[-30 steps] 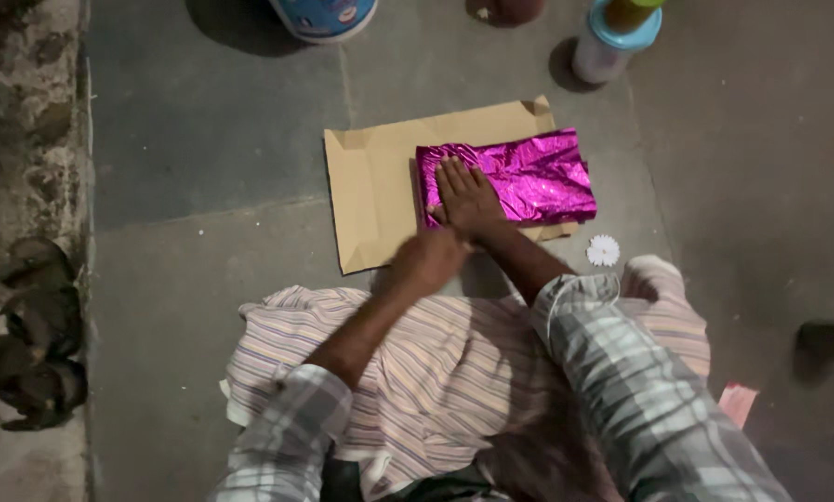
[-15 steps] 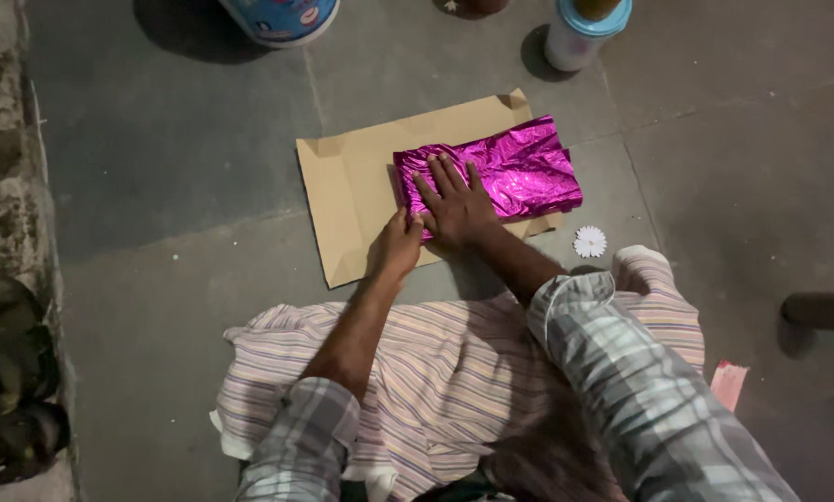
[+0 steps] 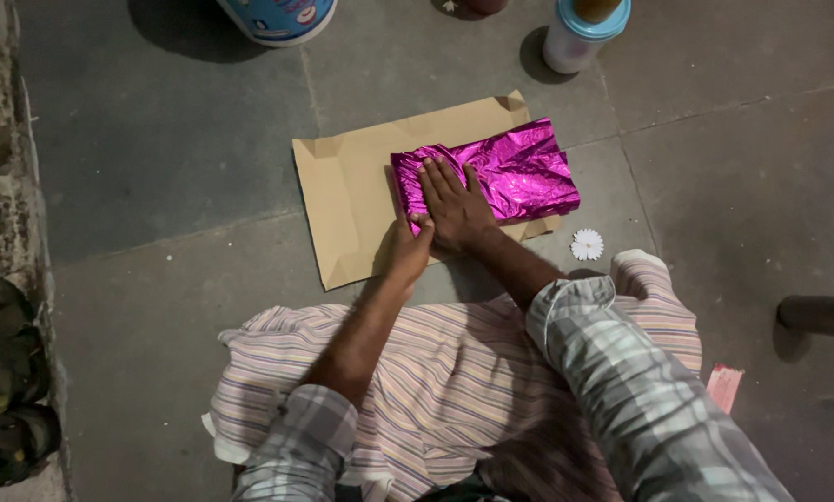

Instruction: The person wraps a rectangular object with shiny pink foil. They fold the foil over the object, crease the edges, and smooth the surface to form a neat package.

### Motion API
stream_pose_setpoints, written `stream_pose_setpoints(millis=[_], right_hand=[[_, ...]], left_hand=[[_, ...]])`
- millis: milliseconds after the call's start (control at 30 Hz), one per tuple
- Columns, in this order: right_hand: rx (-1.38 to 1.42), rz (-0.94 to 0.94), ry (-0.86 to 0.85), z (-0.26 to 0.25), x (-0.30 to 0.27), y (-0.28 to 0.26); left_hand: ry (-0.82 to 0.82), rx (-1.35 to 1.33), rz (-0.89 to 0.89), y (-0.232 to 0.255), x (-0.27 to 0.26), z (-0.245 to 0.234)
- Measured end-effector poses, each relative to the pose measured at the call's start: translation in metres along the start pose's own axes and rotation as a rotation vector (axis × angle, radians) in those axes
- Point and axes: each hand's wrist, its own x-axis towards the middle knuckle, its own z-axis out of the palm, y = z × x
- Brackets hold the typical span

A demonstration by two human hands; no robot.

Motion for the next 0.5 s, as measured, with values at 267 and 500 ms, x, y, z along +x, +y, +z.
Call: stream_pose_setpoints(millis=[267,500], right_hand=[[-0.007,0.076,-0.075,-0.011,0.000,0.004],[-0.017,0.059,0.030,-0.011,-0.003,0.003]], left_hand=[[0.063,0.041,0.009,0.008,-0.003,-0.010],[0.070,-0.129,0.021,0.001,0.008,-0.011]])
